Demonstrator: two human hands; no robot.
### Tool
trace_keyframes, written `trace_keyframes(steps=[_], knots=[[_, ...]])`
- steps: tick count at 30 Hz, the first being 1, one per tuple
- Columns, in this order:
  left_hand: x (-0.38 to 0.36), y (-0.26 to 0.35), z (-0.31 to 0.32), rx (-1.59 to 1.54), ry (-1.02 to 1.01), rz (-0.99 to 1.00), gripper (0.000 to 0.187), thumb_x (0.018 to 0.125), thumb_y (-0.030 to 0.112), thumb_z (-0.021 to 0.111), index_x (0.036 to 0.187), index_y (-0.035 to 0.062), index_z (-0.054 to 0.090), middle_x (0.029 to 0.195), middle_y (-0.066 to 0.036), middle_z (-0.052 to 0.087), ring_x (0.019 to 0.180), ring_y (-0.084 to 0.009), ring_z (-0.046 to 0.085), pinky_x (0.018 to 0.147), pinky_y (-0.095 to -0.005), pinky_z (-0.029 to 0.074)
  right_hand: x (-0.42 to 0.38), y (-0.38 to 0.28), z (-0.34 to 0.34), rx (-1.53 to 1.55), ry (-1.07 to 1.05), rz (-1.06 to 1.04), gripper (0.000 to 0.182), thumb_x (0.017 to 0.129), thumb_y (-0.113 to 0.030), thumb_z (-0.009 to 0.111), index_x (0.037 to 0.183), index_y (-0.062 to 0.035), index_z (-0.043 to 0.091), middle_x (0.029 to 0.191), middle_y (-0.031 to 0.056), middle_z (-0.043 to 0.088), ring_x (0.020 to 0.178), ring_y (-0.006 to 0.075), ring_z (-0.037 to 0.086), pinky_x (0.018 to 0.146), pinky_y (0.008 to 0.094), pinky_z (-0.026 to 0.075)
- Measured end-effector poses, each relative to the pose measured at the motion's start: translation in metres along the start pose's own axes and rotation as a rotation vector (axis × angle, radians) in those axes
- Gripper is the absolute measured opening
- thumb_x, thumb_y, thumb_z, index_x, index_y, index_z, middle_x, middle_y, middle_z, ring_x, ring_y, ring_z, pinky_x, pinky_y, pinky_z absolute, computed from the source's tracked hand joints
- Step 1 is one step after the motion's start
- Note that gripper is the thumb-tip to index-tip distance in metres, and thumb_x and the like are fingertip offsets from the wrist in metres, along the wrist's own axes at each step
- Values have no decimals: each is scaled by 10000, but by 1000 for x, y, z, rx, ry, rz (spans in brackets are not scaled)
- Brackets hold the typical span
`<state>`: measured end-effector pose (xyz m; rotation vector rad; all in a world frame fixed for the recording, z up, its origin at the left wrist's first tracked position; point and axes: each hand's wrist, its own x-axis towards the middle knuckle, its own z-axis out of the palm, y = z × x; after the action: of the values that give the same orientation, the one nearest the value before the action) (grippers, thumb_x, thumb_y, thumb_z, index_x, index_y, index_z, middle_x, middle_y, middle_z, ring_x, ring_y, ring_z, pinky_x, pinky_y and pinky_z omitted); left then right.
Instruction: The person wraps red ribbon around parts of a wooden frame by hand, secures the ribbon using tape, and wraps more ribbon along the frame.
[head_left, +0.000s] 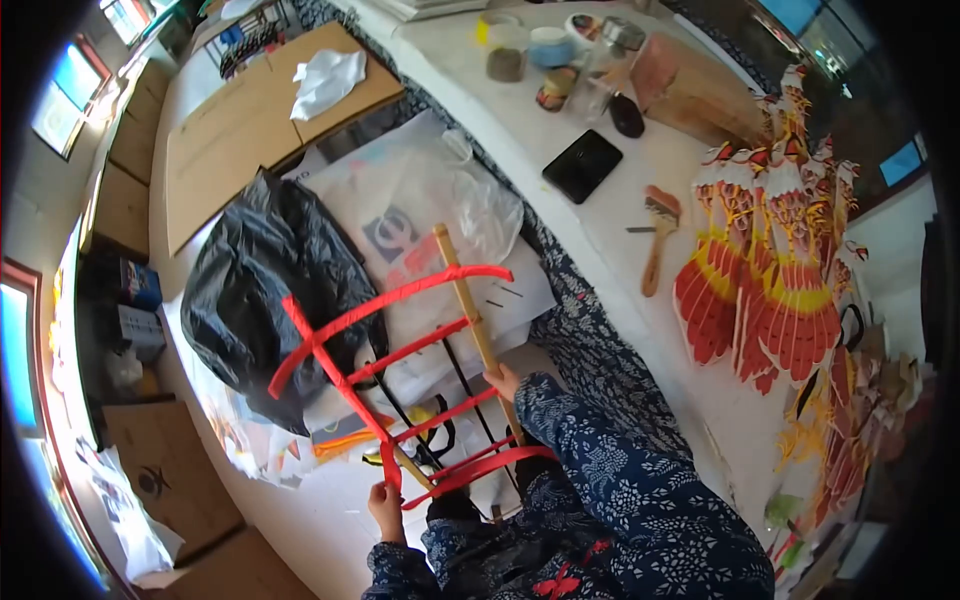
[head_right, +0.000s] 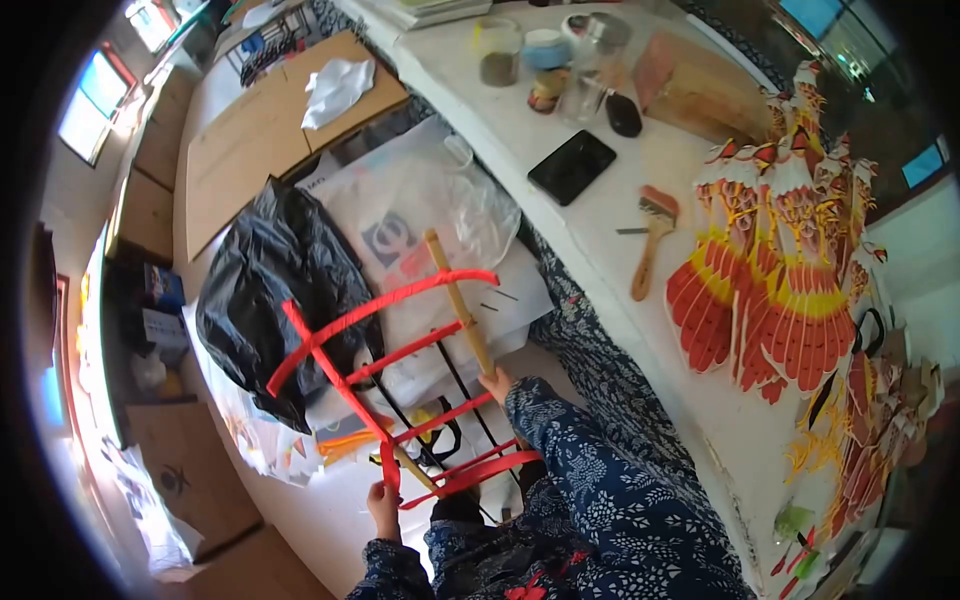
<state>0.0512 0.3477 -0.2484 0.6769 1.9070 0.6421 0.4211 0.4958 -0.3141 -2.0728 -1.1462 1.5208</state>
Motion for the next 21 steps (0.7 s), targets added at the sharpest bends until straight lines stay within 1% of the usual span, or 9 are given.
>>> trace_keyframes(steps=[3, 5, 7, 9, 11, 13, 16, 18, 21], knots=[[-5, -15, 3, 258, 135, 245, 259, 814, 157, 676, 981, -33, 619, 822, -139, 671, 745, -244, 656, 675, -331, 526, -39, -31, -3, -290, 265, -7, 614, 844, -367, 696, 1291, -1, 490, 1136, 178, 626, 1112, 229, 578, 943, 357, 456], [-15, -14, 2, 391, 171, 301, 290, 785, 154, 689, 998, -30, 621, 857, -150, 675, 775, -260, 657, 706, -350, 528, -84, -58, -19, 103, 135, -273, 567, 847, -252, 707, 1306, -4, 482, 1167, 150, 614, 1127, 204, 571, 935, 354, 471], [-24, -10, 0, 528, 208, 352, 325, 755, 151, 703, 1014, -27, 623, 891, -160, 679, 806, -275, 658, 736, -368, 529, -178, -157, -83, 517, -32, -356, 491, 866, -146, 678, 1301, -17, 493, 1196, 110, 594, 1114, 166, 565, 919, 331, 474], [-28, -4, 0, 436, 46, 213, 360, 724, 146, 706, 1036, -17, 630, 903, -154, 684, 831, -284, 663, 771, -384, 523, -245, -236, -175, 596, -35, -528, 446, 912, -137, 602, 1326, -29, 475, 1274, 94, 556, 1091, 156, 569, 939, 317, 463], [-28, -13, -1, 445, -58, 155, 366, 730, 156, 706, 1046, -14, 630, 920, -150, 686, 833, -265, 664, 773, -367, 524, -281, -292, -264, 438, 225, -646, 392, 928, -144, 582, 1294, -26, 505, 1192, 72, 582, 1097, 148, 557, 945, 308, 441], [-26, 0, 6, 459, -156, 96, 373, 736, 165, 706, 1056, -12, 631, 937, -146, 688, 835, -245, 666, 775, -351, 525, -275, -322, -336, 672, 424, -863, 353, 941, -156, 537, 1275, -45, 523, 1160, 60, 594, 1053, 137, 573, 909, 295, 445], [-32, 19, 11, 398, -411, -107, 284, 856, 143, 645, 1088, -18, 614, 928, -111, 678, 781, -174, 656, 704, -272, 522, -268, -356, -438, 682, 629, -723, 328, 934, -176, 537, 1248, -82, 546, 1083, 47, 619, 960, 120, 592, 835, 279, 455], [-23, 7, 10, 383, -613, 86, 276, 980, 195, 508, 1158, -10, 561, 888, -168, 661, 793, -262, 668, 674, -405, 555, -231, -358, -491, 599, 689, -731, 290, 935, -204, 544, 1203, -95, 570, 1007, 31, 640, 890, 104, 602, 768, 265, 469], [-35, 31, 10, 379, -638, -23, 267, 957, 169, 533, 1149, -10, 579, 897, -162, 666, 807, -258, 662, 690, -385, 547, -141, -346, -555, 504, 636, -535, 222, 926, -236, 563, 1079, -84, 614, 860, -2, 658, 721, 91, 606, 597, 233, 474]])
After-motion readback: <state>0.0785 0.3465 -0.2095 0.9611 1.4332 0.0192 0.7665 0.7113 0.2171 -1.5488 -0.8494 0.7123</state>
